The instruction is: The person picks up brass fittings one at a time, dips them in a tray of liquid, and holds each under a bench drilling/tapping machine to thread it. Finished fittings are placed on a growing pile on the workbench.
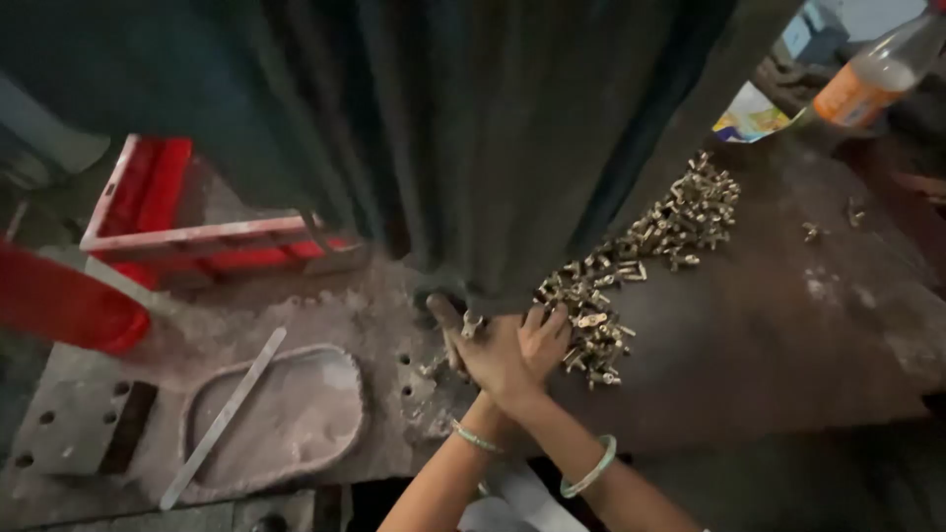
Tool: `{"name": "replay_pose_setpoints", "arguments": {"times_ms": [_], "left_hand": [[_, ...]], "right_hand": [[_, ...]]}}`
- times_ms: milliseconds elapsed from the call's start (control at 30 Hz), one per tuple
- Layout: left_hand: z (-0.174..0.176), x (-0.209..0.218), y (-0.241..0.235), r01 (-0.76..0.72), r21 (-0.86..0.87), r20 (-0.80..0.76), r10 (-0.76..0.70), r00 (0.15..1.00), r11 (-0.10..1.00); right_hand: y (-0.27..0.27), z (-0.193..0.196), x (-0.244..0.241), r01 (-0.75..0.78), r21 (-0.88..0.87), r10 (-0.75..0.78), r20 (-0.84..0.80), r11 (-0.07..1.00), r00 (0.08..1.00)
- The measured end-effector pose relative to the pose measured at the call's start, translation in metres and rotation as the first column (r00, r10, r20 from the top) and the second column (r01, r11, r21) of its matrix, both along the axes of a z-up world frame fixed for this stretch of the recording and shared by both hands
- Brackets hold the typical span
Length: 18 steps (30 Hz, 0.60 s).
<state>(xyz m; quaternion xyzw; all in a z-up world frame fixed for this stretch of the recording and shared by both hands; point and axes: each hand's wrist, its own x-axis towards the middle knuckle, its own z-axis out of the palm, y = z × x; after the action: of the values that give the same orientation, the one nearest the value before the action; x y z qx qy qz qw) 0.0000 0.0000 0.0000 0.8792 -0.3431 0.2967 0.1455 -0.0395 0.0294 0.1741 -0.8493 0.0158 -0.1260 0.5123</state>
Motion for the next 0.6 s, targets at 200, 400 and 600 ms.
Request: {"name": "replay_pose_setpoints", "arguments": {"times_ms": [200,400,600], "left_hand": [[0.054,-0.044,0.047,0.122,-0.2,-0.254,-0.172,0.952,0.972],[0.034,-0.132,0.074,-0.523,-0.805,-0.551,-0.678,0.487,0.279],[0.073,-0.17,0.112,-0.737,-0.656,-0.475,-0.848,0.235,0.163]], "right_hand": [[-0.001,-0.022,0.005,0.025,-0.238,-0.054,-0.118,0.971,0.991],[-0.019,-0.004,0.015,-0.219,0.398,0.347,-0.286,0.891,0.893],[-0.036,0.036,0.026,-0.435,0.32,0.539,-0.45,0.842,0.712]]}}
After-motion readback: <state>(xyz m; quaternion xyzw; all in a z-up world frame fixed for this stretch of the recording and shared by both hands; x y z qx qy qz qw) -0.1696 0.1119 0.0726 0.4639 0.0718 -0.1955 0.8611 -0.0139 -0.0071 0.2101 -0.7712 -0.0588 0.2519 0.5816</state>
